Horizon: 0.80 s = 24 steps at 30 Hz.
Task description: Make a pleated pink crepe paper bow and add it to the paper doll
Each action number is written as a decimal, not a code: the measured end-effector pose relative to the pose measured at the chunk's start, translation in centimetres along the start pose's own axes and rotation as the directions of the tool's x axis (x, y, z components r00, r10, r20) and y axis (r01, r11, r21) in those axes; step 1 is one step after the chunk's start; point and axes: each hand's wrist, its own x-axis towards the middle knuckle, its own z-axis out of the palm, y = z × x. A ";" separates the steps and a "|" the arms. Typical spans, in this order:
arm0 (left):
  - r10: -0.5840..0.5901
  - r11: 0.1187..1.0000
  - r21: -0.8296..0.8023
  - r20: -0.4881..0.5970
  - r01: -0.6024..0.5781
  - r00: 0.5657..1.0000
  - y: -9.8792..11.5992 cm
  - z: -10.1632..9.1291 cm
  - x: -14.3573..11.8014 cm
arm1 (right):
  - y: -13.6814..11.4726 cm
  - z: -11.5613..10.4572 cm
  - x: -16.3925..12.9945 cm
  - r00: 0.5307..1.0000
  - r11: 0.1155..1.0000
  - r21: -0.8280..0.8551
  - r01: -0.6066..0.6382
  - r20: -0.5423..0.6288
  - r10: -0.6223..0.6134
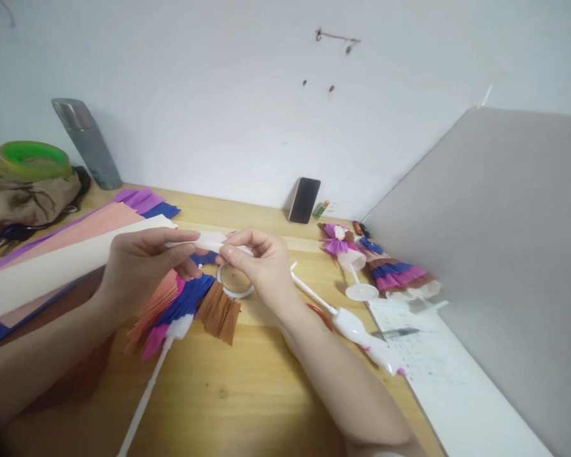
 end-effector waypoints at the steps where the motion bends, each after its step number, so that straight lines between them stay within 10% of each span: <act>1: -0.012 1.000 -0.008 0.009 0.012 1.000 0.0 0.0 0.0 | 0.1 0.0 0.0 1.000 1.000 -0.003 0.016 0.005 -0.016; 14: -0.062 0.996 -0.048 0.130 0.069 0.990 0.3 -0.4 0.3 | -0.4 0.2 -0.2 0.978 0.961 -0.203 0.190 -0.052 -0.204; 24: 0.051 0.998 0.023 0.143 -0.055 0.988 0.1 -0.4 0.2 | -0.5 0.2 -0.3 0.996 0.983 -0.157 0.090 0.003 -0.090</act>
